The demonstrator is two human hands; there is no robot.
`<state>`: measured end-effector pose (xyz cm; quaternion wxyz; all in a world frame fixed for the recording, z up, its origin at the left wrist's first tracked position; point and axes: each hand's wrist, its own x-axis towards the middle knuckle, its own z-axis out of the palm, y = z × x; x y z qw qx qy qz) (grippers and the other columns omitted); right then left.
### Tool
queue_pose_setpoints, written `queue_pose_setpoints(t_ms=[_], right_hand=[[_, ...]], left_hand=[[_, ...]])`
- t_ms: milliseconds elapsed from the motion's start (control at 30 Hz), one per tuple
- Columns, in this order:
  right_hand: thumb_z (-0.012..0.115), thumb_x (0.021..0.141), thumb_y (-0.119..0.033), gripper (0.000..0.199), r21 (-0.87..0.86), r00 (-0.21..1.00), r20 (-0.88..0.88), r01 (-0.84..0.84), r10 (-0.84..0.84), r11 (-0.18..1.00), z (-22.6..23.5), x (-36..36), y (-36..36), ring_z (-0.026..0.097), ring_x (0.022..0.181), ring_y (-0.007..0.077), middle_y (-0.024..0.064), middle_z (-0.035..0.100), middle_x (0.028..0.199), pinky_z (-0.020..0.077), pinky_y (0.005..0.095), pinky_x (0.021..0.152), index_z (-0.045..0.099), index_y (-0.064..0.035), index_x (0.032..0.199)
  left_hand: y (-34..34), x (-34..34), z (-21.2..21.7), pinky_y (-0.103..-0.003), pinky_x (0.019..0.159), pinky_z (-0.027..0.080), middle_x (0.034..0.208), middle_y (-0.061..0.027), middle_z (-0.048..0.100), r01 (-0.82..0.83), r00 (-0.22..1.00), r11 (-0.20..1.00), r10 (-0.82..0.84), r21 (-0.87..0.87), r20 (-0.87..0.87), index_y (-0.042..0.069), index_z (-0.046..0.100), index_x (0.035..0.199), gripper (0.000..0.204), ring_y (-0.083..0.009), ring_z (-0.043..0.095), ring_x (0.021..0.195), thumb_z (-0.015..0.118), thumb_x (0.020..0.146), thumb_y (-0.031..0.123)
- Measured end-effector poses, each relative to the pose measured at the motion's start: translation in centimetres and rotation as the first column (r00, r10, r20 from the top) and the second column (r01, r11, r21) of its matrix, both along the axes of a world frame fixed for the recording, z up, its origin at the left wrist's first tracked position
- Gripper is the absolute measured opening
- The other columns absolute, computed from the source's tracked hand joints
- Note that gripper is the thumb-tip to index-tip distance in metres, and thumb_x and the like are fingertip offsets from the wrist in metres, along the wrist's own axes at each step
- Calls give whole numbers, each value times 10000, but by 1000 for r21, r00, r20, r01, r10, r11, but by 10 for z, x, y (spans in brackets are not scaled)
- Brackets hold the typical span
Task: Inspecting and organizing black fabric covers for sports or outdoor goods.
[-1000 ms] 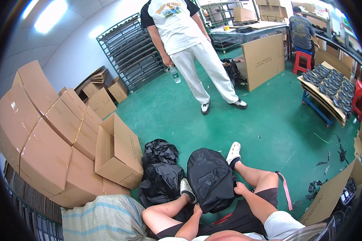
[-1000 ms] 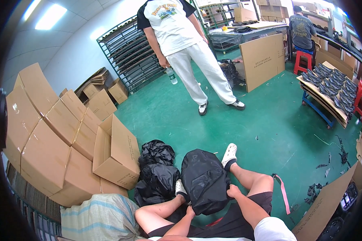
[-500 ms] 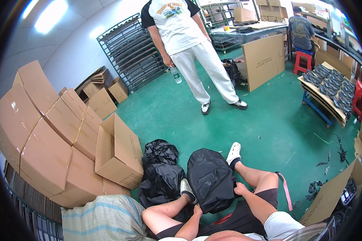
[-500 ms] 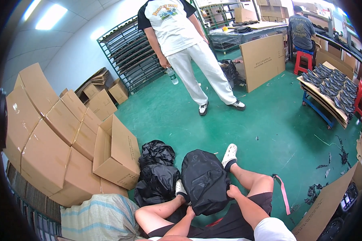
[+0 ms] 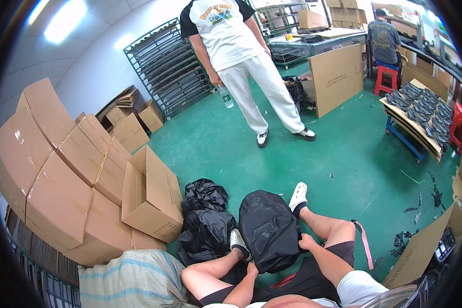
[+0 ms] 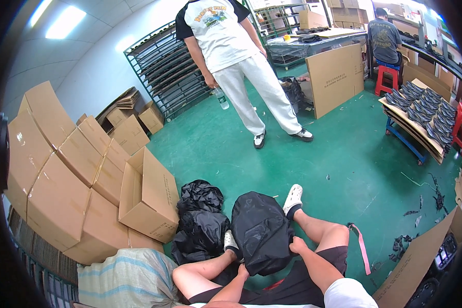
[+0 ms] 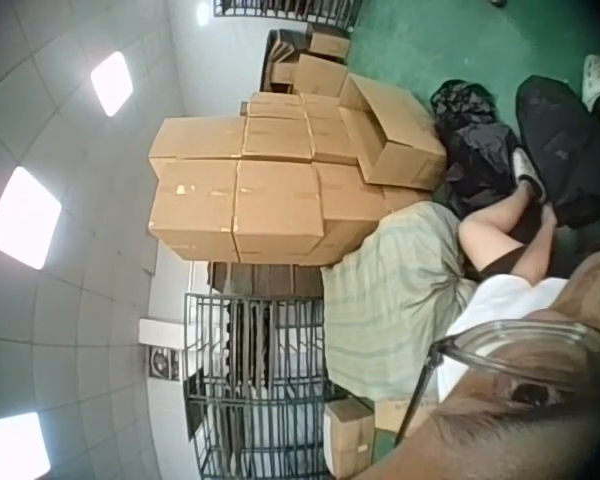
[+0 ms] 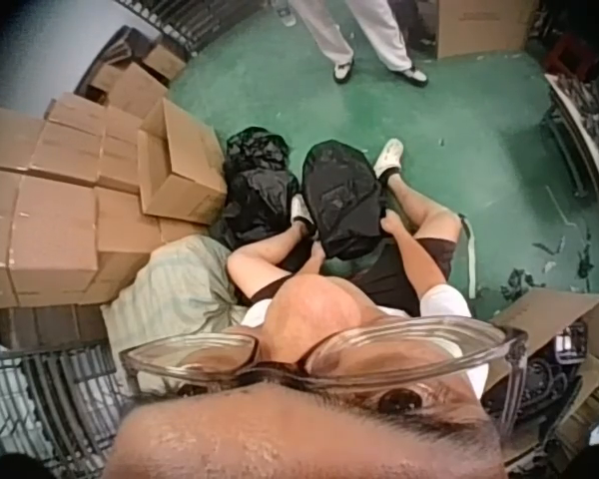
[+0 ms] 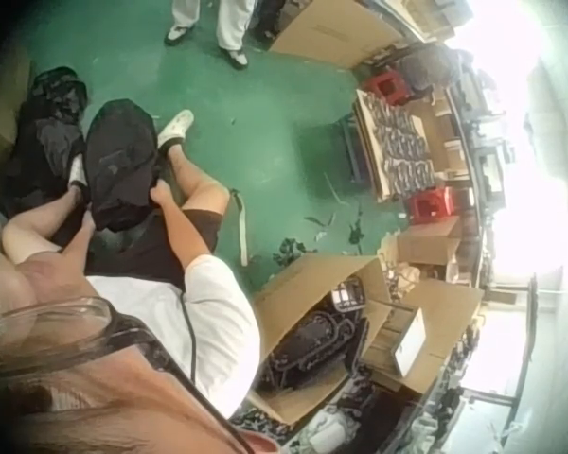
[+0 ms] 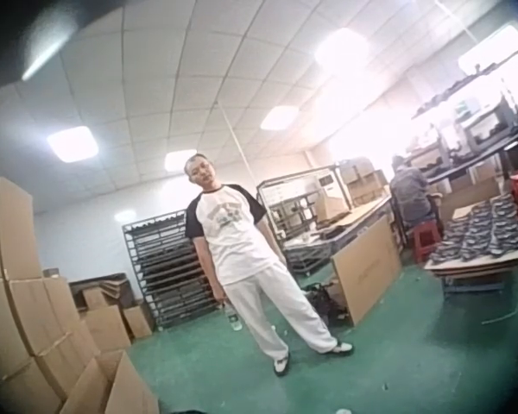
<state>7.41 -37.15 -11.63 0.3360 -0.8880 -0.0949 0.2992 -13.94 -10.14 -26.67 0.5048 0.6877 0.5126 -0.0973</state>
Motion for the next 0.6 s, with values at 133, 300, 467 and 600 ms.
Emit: queue_pose_setpoints(t_ms=[133, 300, 467, 600], right_hand=[[548, 762, -141, 408, 0, 1000, 14, 4, -4, 1000, -3, 0, -4, 588, 1118, 407, 299, 606, 1167, 463, 452, 969, 615, 49, 1117], [538, 770, -137, 410, 14, 1000, 21, 8, -8, 1000, -1, -1, 4, 586, 1124, 404, 298, 603, 1174, 459, 450, 976, 610, 47, 1129], [533, 776, -139, 417, -4, 1000, 2, -2, 2, 1000, -2, 3, -1, 583, 1131, 402, 298, 598, 1184, 458, 447, 978, 602, 48, 1142], [535, 773, -139, 414, -4, 1000, 1, -5, 5, 1000, 2, 1, 2, 584, 1127, 401, 296, 601, 1180, 459, 446, 976, 604, 48, 1137]], left_hand=[[-2, 1, -9, -429, 928, 450, 1190, -262, 617, 28, 999, 998, -30, 48, 45, -27, 591, 1173, 583, -367, 595, 1132, 481, 929, 491], [11, -4, -22, -440, 883, 470, 1164, -259, 628, -66, 986, 998, 68, -19, 150, -28, 586, 1170, 563, -365, 618, 1087, 478, 937, 473], [0, 2, -6, -444, 824, 492, 1110, -260, 641, -29, 998, 1000, 28, 12, 61, -29, 591, 1136, 541, -364, 650, 1006, 436, 963, 460], [2, 0, 1, -439, 830, 488, 1117, -265, 636, 0, 1000, 1000, 0, 7, -23, -31, 588, 1136, 547, -360, 644, 1020, 432, 964, 464]])
